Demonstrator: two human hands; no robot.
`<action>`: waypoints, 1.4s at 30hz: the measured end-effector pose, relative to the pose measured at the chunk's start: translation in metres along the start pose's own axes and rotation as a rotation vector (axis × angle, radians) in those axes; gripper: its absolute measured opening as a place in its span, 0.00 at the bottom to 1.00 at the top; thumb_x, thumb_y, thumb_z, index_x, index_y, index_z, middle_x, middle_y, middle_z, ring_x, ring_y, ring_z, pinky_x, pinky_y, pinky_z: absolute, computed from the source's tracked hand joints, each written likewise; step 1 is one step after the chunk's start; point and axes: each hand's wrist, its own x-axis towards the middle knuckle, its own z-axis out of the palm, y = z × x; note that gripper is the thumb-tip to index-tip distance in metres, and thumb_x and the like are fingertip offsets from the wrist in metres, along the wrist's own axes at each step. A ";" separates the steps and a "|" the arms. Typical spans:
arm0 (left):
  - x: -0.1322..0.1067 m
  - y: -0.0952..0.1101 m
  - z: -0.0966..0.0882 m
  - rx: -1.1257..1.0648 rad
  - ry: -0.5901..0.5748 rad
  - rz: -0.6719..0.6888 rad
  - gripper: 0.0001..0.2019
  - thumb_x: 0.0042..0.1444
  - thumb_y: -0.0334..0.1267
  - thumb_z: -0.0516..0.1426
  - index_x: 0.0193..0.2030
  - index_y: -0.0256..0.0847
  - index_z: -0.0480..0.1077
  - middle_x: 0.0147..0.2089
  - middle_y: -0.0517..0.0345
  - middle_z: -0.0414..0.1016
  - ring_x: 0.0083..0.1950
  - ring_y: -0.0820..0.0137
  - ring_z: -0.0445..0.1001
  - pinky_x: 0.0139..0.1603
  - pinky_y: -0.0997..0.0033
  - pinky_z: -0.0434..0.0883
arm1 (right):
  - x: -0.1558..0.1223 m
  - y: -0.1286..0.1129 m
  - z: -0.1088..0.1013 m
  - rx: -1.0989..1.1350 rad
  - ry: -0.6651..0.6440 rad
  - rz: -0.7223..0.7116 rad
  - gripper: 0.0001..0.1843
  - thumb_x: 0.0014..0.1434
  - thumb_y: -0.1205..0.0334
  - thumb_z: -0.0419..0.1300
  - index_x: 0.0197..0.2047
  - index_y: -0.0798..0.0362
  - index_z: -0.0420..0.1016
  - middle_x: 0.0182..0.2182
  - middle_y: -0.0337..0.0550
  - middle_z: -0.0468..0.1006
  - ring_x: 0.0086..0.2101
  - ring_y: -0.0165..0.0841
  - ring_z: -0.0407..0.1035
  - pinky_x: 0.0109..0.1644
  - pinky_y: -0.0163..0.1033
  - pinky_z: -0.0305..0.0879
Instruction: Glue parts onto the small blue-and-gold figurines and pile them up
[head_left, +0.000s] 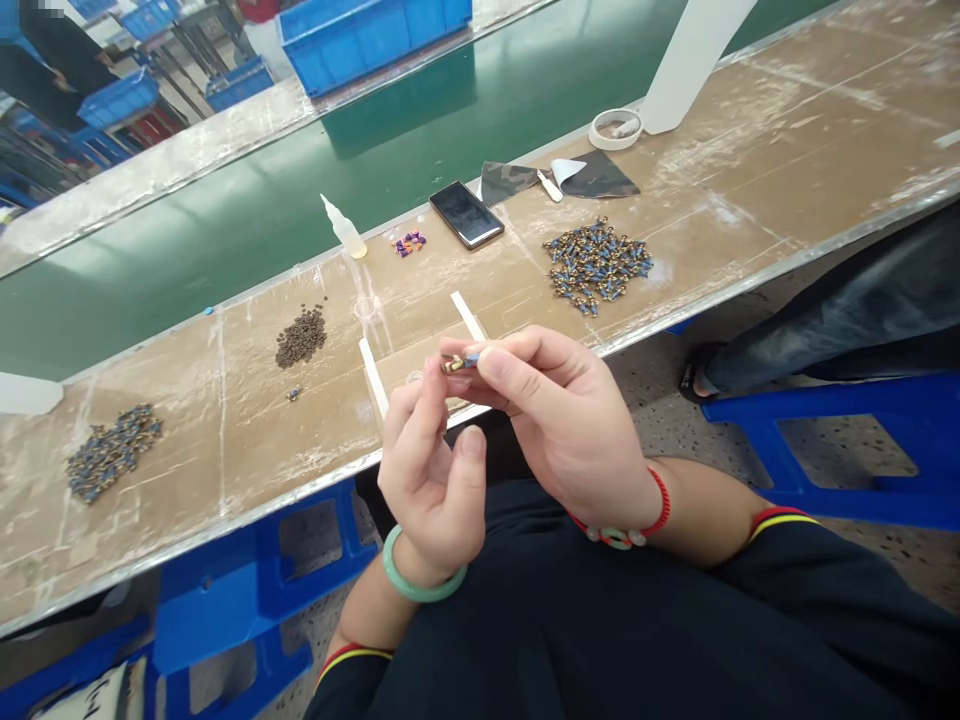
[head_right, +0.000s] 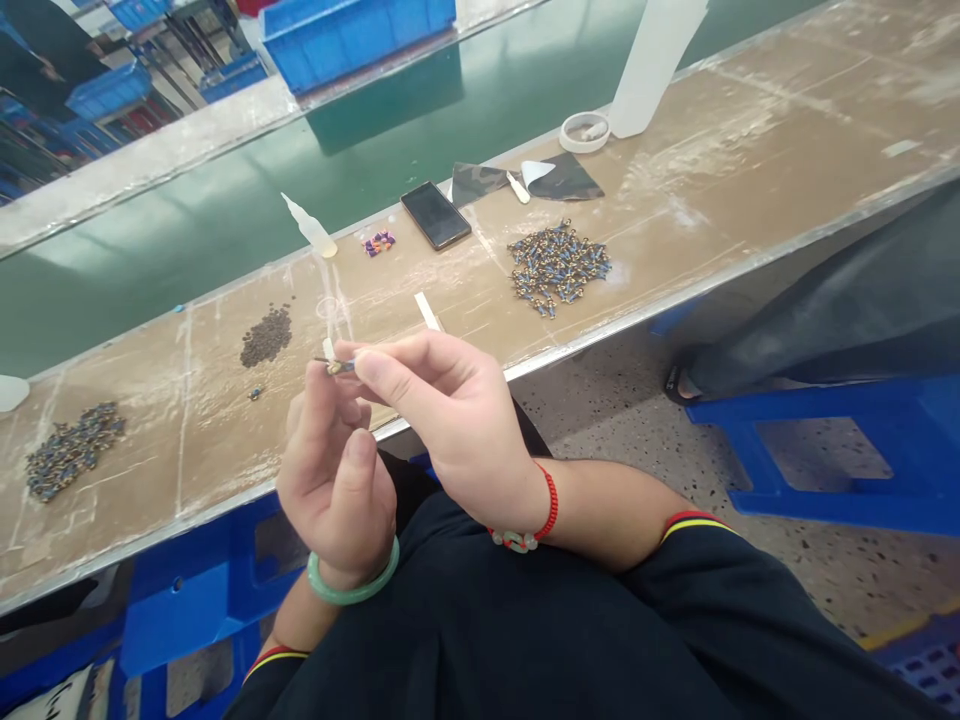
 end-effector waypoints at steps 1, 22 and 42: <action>0.000 0.000 0.000 0.001 0.003 0.012 0.26 0.68 0.33 0.59 0.71 0.53 0.68 0.58 0.54 0.76 0.60 0.63 0.77 0.62 0.62 0.77 | -0.001 0.000 0.000 -0.001 -0.003 -0.013 0.06 0.64 0.57 0.73 0.35 0.47 0.84 0.44 0.39 0.87 0.42 0.33 0.83 0.50 0.39 0.84; -0.003 -0.001 0.004 0.203 0.020 0.149 0.27 0.67 0.31 0.58 0.70 0.55 0.68 0.56 0.55 0.77 0.56 0.63 0.78 0.61 0.53 0.78 | -0.008 -0.008 0.002 -0.167 0.039 -0.218 0.04 0.63 0.68 0.70 0.36 0.49 0.84 0.40 0.39 0.87 0.40 0.34 0.84 0.47 0.38 0.84; 0.003 0.008 -0.002 0.038 0.012 0.069 0.21 0.69 0.34 0.58 0.65 0.55 0.74 0.54 0.56 0.79 0.54 0.65 0.79 0.56 0.61 0.79 | -0.008 -0.012 0.002 -0.229 -0.015 -0.235 0.03 0.63 0.67 0.68 0.37 0.49 0.84 0.40 0.39 0.87 0.40 0.34 0.83 0.45 0.37 0.84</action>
